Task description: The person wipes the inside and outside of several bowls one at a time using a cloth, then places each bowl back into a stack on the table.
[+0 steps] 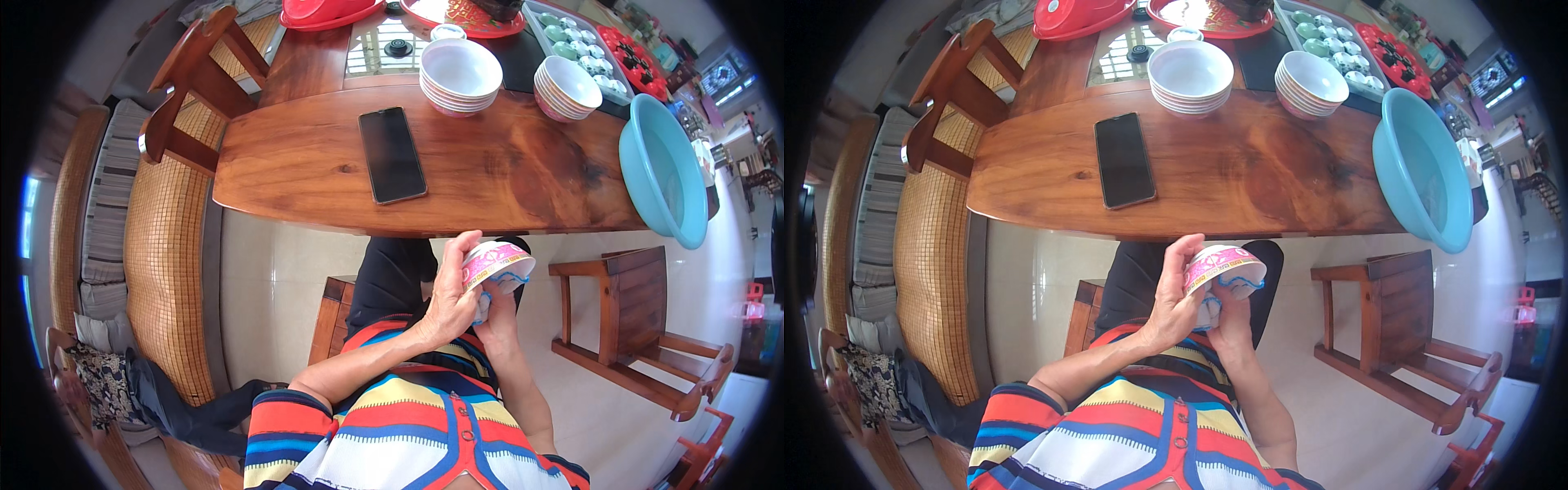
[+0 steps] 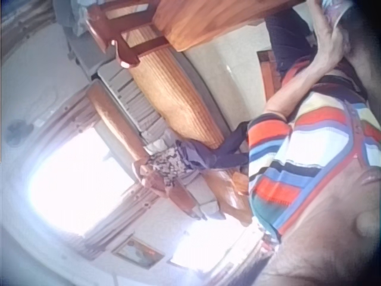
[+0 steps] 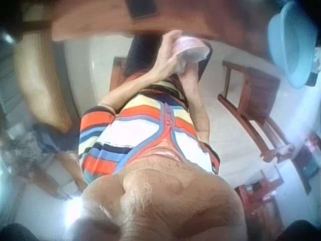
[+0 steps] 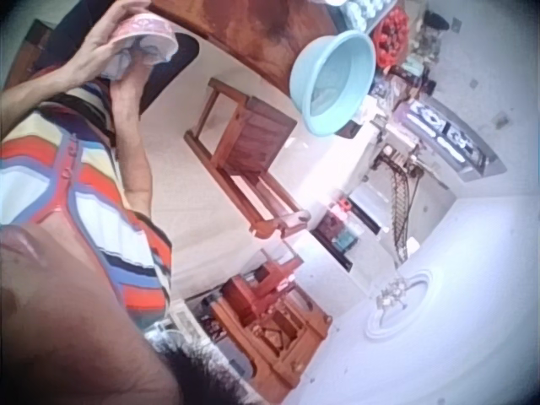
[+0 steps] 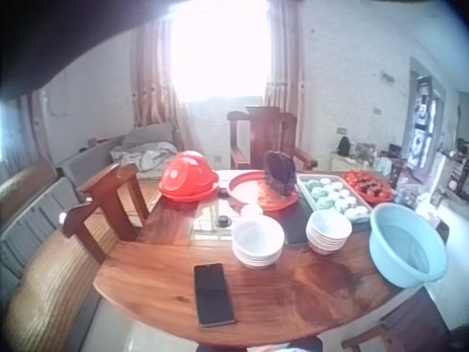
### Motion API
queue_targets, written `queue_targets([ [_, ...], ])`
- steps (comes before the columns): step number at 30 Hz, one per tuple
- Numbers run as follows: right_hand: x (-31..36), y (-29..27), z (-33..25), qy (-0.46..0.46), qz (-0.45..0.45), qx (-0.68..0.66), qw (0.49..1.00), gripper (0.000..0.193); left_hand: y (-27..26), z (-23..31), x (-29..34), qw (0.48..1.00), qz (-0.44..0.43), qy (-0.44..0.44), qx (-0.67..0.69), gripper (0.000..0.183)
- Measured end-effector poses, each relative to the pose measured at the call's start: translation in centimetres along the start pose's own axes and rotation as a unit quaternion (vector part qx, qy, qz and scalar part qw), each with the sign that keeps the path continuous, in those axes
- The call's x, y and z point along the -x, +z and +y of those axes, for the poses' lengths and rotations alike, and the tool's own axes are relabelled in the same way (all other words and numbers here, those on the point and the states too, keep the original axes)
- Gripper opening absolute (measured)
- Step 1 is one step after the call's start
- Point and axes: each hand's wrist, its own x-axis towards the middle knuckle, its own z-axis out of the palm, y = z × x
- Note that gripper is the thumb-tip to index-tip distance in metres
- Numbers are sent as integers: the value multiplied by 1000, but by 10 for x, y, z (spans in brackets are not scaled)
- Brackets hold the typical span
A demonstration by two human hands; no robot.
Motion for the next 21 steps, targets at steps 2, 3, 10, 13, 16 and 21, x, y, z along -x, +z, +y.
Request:
queue_targets([
  [2,3,-2,2,34,-24,-29,999,43,-3,3,-2,999,-6,-8,39,62],
  [3,-1,-5,-3,50,-43,-25,998,43,-9,-2,-5,998,-46,-20,-31,70],
  [10,-14,-52,-41,42,-28,85,995,38,-17,24,-3,808,-303,225,-452,74],
  [13,-11,-64,-58,69,-50,157,984,34,-13,13,-6,781,-269,247,-506,42],
  [16,-1,-69,-68,80,-62,160,982,33,-14,2,-6,803,-209,259,-494,10],
  [21,19,-42,-79,38,-52,157,986,31,-9,9,-3,817,-234,262,-457,9],
])
